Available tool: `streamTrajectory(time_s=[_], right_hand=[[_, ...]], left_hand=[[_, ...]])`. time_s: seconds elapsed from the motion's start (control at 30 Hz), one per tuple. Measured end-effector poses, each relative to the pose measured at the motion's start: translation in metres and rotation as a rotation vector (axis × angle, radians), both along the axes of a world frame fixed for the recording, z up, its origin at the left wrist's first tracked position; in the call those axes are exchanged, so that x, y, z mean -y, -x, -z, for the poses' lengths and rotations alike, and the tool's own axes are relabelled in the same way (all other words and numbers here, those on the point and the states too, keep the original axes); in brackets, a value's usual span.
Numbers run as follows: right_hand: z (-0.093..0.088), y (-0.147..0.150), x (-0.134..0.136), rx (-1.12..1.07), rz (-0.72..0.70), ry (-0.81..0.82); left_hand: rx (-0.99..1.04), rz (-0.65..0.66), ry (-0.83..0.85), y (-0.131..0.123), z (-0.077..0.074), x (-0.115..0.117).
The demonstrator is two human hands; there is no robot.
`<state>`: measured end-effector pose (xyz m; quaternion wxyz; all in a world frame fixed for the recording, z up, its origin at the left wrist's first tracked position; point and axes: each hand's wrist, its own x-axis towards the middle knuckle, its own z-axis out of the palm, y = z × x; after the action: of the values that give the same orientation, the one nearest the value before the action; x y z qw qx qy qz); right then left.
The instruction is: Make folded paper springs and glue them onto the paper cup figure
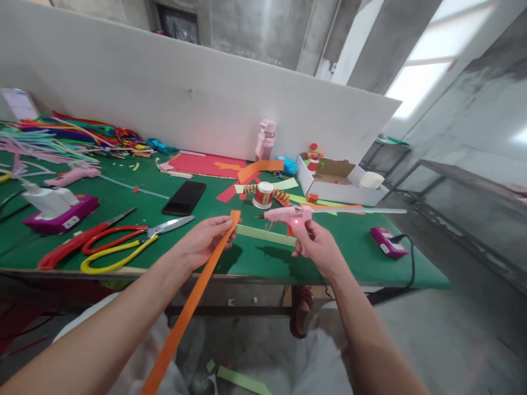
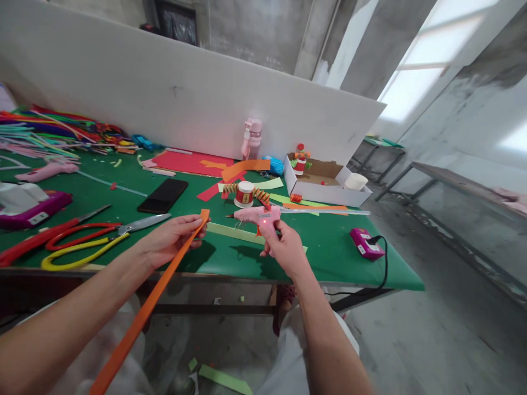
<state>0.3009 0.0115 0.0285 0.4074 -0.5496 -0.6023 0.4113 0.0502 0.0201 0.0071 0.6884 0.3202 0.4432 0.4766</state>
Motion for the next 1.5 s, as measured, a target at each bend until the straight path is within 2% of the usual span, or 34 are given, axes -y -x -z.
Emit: streamTrajectory(time_s=[0.2,0.3,0.4,0.63,0.83,0.9,0.97,1.03,1.1,1.17,1.3,1.5], right_hand=[[-0.004,-0.061,-0.01,0.192,0.284,-0.106],[0.004,-0.095,-0.014,0.355,0.404,-0.01],[0.014,-0.112,-0.018,0.501,0.48,0.095],[0.031,-0.099,-0.038,0.714,0.47,0.12],[0.022,-0.082,-0.042,0.868,0.491,0.123],[0.018,-0.067,-0.04,0.91,0.525,0.025],[0.016,-0.041,-0.039,0.911,0.45,-0.175],[0.019,-0.006,-0.042,0.802,0.16,-0.306],[0.023,0.031,-0.048,0.74,-0.135,-0.321],[0.027,0.062,-0.055,0.807,-0.274,-0.268],[0.028,0.089,-0.072,0.97,-0.297,-0.104],[0.03,0.089,-0.09,0.809,-0.351,0.026]], left_hand=[[-0.012,-0.027,-0.001,0.006,0.0,-0.001],[-0.026,-0.028,0.017,0.005,-0.003,0.002],[-0.035,-0.012,0.021,0.004,-0.004,0.004],[-0.036,0.002,0.028,0.005,0.0,0.007],[-0.063,-0.01,0.028,0.005,-0.002,0.01],[-0.084,-0.016,0.018,0.005,-0.003,0.01],[-0.113,-0.029,0.009,0.006,-0.004,0.009],[-0.135,-0.039,-0.002,0.006,-0.005,0.009],[-0.148,-0.052,-0.009,0.005,-0.006,0.008],[-0.154,-0.062,-0.007,0.005,-0.007,0.008],[-0.142,-0.058,0.019,0.01,-0.005,0.007],[-0.151,-0.071,0.001,0.026,-0.004,0.005]])
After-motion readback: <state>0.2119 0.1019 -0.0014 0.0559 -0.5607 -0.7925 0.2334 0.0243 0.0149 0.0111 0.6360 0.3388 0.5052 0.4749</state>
